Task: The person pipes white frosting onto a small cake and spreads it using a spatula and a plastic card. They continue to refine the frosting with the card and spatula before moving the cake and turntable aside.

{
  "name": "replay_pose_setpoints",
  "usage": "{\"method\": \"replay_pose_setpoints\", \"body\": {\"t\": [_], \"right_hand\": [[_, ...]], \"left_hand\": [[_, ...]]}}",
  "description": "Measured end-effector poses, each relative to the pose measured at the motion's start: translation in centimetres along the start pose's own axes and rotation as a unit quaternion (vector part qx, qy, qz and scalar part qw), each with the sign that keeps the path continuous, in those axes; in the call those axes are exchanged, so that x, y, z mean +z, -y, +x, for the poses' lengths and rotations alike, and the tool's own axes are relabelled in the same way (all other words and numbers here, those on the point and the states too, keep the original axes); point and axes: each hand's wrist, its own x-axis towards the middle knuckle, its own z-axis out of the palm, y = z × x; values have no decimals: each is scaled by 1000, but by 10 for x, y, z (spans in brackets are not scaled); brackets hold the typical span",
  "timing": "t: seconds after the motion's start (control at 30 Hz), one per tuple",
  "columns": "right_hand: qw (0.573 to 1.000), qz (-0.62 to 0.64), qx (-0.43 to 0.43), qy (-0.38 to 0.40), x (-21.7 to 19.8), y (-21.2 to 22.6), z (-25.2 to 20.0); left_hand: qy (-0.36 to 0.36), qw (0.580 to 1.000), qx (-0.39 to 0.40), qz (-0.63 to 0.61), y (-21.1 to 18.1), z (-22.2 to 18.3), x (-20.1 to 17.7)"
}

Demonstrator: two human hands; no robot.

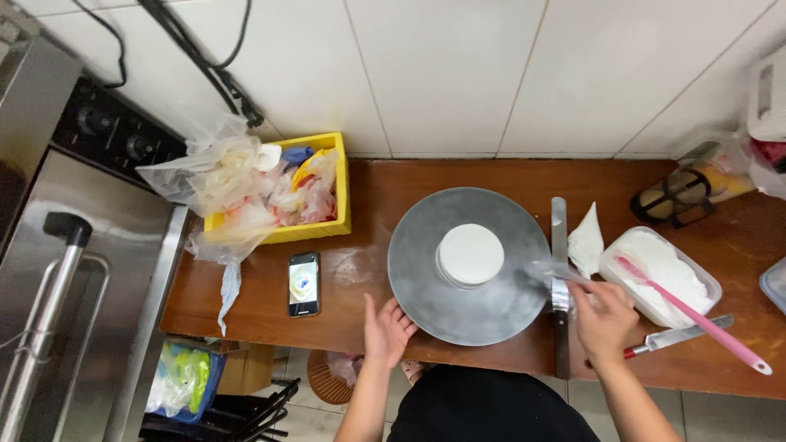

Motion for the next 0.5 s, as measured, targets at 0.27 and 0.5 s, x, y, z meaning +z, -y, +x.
{"method": "replay_pose_setpoints", "body": {"t": [0.27,0.5], "right_hand": [[629,585,511,21,2,-96,-29],[576,661,477,52,-4,-159,-49]], "left_hand": [[-39,992,83,-85,35,13,-9],[132,717,60,682,237,6,52]]}}
